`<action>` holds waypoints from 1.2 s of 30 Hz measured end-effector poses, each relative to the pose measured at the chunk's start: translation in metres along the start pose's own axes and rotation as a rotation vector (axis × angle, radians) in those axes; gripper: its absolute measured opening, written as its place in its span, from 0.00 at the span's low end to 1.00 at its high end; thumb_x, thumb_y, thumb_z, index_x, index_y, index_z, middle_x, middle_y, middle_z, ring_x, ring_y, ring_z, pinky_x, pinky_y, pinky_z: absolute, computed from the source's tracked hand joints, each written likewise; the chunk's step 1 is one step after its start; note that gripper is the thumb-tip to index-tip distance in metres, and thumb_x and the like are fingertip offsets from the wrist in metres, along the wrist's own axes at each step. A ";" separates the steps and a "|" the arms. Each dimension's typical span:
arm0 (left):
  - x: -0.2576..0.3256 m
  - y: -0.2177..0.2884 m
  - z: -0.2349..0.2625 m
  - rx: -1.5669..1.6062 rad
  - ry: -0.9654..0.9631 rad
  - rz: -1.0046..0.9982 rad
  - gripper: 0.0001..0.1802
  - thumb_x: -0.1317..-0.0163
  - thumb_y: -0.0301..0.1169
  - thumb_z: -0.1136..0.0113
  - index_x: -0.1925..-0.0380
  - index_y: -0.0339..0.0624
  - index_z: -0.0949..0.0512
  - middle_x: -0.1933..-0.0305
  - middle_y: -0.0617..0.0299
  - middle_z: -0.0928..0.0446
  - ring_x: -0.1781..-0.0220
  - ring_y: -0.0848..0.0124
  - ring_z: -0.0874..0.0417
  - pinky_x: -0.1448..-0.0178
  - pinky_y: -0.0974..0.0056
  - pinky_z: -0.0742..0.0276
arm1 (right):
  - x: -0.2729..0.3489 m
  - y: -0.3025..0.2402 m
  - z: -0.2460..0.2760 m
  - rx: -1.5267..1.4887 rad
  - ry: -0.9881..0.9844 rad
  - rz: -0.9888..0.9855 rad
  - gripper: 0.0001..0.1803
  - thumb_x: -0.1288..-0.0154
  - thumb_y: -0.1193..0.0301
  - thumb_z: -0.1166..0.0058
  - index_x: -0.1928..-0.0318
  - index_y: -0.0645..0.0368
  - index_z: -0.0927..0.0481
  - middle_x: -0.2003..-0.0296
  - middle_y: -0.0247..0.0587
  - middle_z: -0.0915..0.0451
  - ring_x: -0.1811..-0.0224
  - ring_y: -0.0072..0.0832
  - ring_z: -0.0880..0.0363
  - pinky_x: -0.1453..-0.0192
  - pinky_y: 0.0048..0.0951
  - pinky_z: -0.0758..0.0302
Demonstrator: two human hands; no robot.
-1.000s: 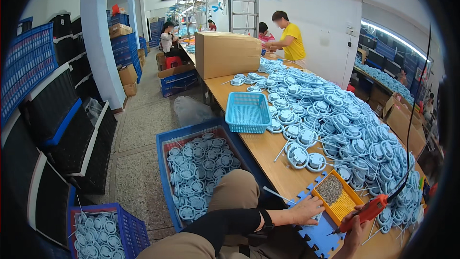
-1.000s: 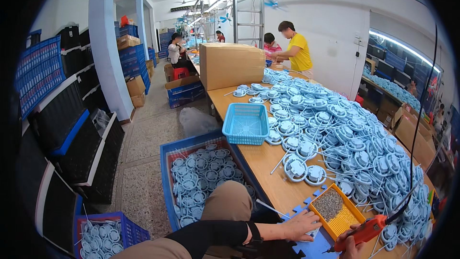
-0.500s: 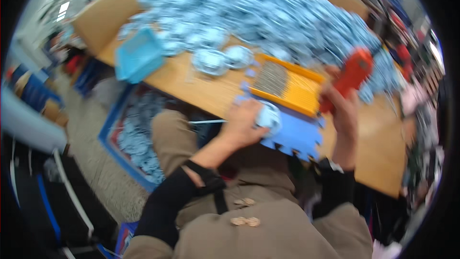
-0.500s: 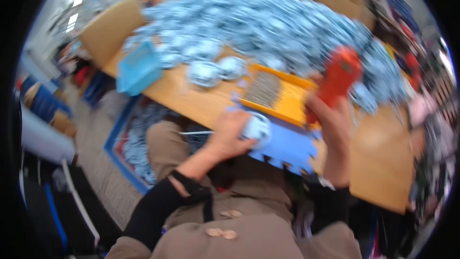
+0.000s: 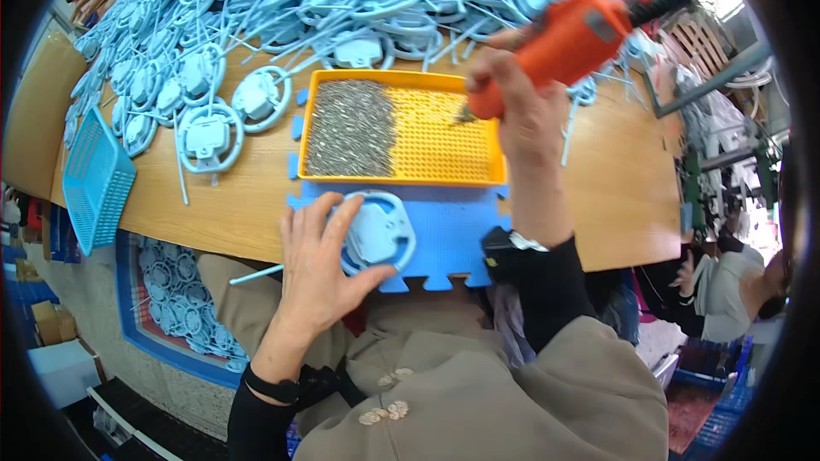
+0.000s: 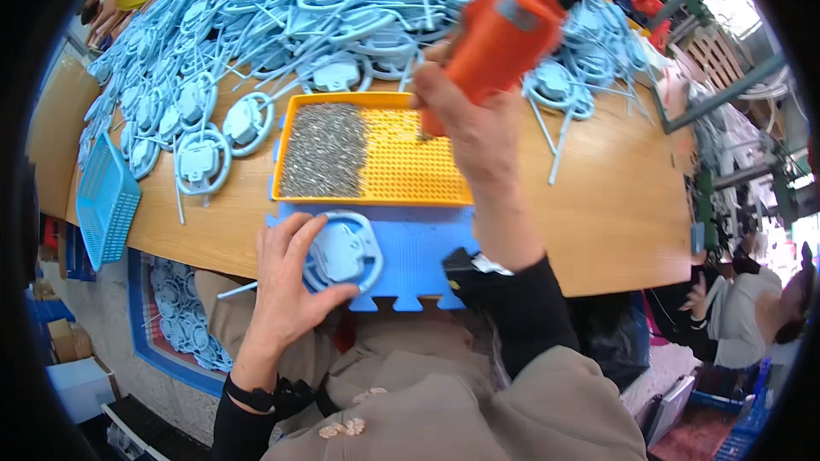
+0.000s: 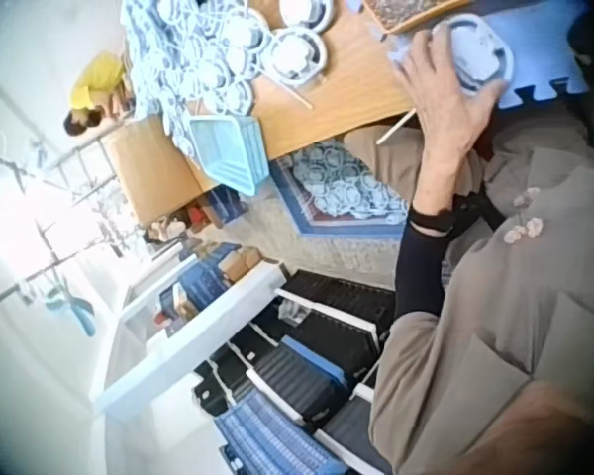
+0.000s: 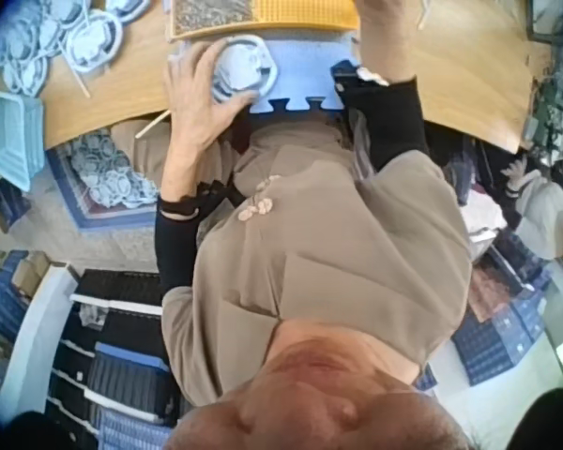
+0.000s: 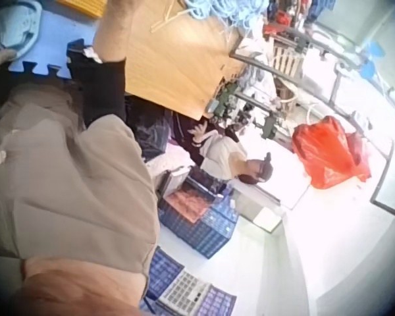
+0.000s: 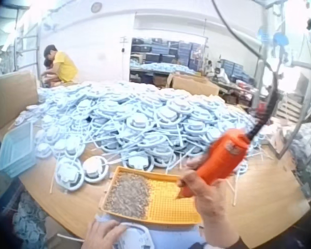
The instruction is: Assembling plastic toy fan components using an electric screwdriver.
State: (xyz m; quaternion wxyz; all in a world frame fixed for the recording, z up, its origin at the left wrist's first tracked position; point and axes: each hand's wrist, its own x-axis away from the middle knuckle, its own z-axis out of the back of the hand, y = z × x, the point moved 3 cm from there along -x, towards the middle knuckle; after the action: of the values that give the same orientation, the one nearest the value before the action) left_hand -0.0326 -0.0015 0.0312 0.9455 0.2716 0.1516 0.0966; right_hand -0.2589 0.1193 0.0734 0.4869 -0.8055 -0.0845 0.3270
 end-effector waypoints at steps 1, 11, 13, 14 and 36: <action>-0.002 -0.001 0.004 0.071 0.047 -0.055 0.38 0.60 0.42 0.26 0.47 0.42 0.28 0.47 0.52 0.31 0.48 0.53 0.32 0.41 0.49 0.40 | 0.000 -0.003 0.009 0.032 0.055 0.059 0.16 0.38 0.67 0.40 0.55 0.61 0.28 0.69 0.38 0.24 0.67 0.26 0.24 0.64 0.27 0.25; -0.117 -0.141 0.052 -0.548 0.166 -0.104 0.33 0.49 0.37 0.34 0.43 0.38 0.30 0.44 0.49 0.30 0.43 0.52 0.29 0.40 0.50 0.38 | -0.017 0.000 0.041 0.066 0.137 0.165 0.17 0.36 0.62 0.41 0.57 0.61 0.28 0.72 0.38 0.25 0.71 0.28 0.27 0.66 0.30 0.29; -0.130 -0.172 0.049 -0.512 0.086 -0.030 0.34 0.49 0.37 0.34 0.42 0.38 0.31 0.44 0.49 0.29 0.43 0.52 0.30 0.39 0.51 0.38 | -0.021 0.005 0.049 0.081 0.146 0.163 0.17 0.36 0.61 0.41 0.57 0.60 0.27 0.72 0.38 0.25 0.72 0.28 0.26 0.66 0.30 0.28; -0.139 -0.173 0.042 -0.491 -0.001 0.049 0.34 0.49 0.37 0.34 0.42 0.37 0.31 0.43 0.50 0.29 0.42 0.52 0.30 0.39 0.52 0.38 | -0.020 0.005 0.056 0.098 0.120 0.185 0.17 0.36 0.60 0.41 0.58 0.60 0.27 0.73 0.38 0.25 0.73 0.28 0.27 0.66 0.30 0.28; -0.025 0.021 0.050 -0.438 -0.365 -0.434 0.23 0.51 0.29 0.40 0.51 0.48 0.26 0.48 0.59 0.27 0.43 0.56 0.28 0.34 0.41 0.40 | -0.018 0.016 0.067 0.157 0.191 0.110 0.18 0.39 0.57 0.39 0.67 0.57 0.28 0.77 0.35 0.26 0.76 0.28 0.26 0.71 0.29 0.28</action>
State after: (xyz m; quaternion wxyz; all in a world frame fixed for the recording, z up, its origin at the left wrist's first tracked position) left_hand -0.0412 -0.0149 0.0890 0.9912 0.0369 0.0101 -0.1266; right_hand -0.3169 0.1519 0.0469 0.5356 -0.7959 0.0326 0.2805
